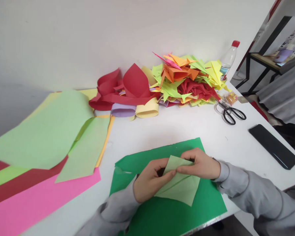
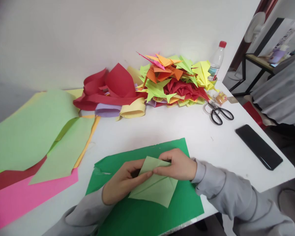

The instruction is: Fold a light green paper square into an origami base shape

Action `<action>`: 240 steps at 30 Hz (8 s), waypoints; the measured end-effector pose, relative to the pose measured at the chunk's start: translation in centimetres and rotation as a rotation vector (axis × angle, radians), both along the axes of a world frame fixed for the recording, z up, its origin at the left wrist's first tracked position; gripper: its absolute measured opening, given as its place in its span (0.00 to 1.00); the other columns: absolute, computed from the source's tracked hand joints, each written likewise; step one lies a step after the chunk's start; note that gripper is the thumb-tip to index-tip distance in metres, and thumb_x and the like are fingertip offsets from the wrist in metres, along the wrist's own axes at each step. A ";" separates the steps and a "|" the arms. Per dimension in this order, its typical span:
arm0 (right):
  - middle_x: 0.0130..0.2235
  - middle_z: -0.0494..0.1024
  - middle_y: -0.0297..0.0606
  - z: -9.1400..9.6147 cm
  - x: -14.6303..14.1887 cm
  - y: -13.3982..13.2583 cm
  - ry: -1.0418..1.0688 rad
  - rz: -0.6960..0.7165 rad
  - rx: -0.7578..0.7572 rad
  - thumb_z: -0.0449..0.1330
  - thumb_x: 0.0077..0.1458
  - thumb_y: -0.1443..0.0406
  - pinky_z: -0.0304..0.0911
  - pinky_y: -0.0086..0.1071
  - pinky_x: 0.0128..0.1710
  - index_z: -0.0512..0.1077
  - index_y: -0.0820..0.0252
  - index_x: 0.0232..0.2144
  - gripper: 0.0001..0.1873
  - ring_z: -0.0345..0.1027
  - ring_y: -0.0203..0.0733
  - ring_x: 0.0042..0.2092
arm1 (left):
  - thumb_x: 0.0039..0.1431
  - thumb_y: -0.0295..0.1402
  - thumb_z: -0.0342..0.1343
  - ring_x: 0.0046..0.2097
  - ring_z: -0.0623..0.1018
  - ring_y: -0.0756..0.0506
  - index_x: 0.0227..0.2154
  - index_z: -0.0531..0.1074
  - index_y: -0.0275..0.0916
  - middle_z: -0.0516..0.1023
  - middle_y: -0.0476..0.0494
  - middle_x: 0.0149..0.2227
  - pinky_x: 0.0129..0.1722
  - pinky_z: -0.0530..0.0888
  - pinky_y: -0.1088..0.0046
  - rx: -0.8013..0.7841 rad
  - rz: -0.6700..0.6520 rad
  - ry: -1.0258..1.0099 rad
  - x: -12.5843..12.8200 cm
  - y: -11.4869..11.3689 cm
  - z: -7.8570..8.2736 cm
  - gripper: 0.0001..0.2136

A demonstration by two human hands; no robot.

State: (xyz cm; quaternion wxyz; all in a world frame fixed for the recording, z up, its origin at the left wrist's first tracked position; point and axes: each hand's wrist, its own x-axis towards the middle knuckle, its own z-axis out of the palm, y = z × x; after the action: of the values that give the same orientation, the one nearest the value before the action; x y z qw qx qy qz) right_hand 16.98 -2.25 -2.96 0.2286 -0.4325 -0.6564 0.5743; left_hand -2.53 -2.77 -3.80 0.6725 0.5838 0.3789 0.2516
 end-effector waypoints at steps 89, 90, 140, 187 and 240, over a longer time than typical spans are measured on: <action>0.24 0.75 0.32 -1.2 1.6 1.6 0.441 -0.277 -0.310 0.72 0.36 0.60 0.64 0.27 0.25 0.74 0.66 0.28 0.18 0.67 0.32 0.24 | 0.44 0.43 0.65 0.20 0.67 0.52 0.30 0.77 0.33 0.72 0.49 0.21 0.16 0.69 0.77 -0.022 0.296 0.084 -0.1 0.5 0.3 0.16; 0.24 0.76 0.33 -1.1 1.4 1.5 0.469 -0.295 -0.318 0.72 0.36 0.60 0.65 0.28 0.27 0.74 0.65 0.28 0.18 0.68 0.34 0.25 | 0.43 0.42 0.65 0.20 0.67 0.52 0.30 0.77 0.33 0.72 0.49 0.21 0.16 0.69 0.77 -0.019 0.303 0.078 0.0 0.5 0.4 0.16; 0.22 0.66 0.25 0.0 0.7 0.7 0.255 -0.084 -0.294 0.62 0.39 0.70 0.53 0.23 0.23 0.72 0.62 0.32 0.13 0.57 0.27 0.23 | 0.43 0.37 0.57 0.22 0.62 0.53 0.16 0.69 0.35 0.64 0.51 0.17 0.22 0.60 0.77 0.021 0.130 0.138 0.7 0.0 0.3 0.11; 0.31 0.79 0.35 -1.3 0.9 1.0 0.413 -0.093 -0.394 0.70 0.39 0.58 0.67 0.30 0.36 0.73 0.64 0.35 0.21 0.73 0.33 0.31 | 0.45 0.43 0.60 0.22 0.64 0.52 0.19 0.70 0.35 0.67 0.51 0.19 0.20 0.60 0.78 -0.060 0.147 0.111 0.2 0.3 -0.1 0.15; 0.29 0.82 0.37 -1.5 2.5 2.3 0.333 -0.287 -0.185 0.70 0.39 0.62 0.69 0.29 0.31 0.80 0.62 0.31 0.13 0.74 0.36 0.28 | 0.39 0.39 0.66 0.36 0.79 0.41 0.32 0.82 0.40 0.83 0.42 0.36 0.36 0.76 0.67 -0.027 0.383 0.105 -1.5 1.7 -0.1 0.15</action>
State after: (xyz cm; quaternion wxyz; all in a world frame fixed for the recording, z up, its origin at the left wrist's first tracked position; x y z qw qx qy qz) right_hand 19.48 0.08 -4.50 0.3724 -0.4398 -0.4858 0.6571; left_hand -3.99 -1.05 -3.87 0.5992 0.5044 0.5211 0.3392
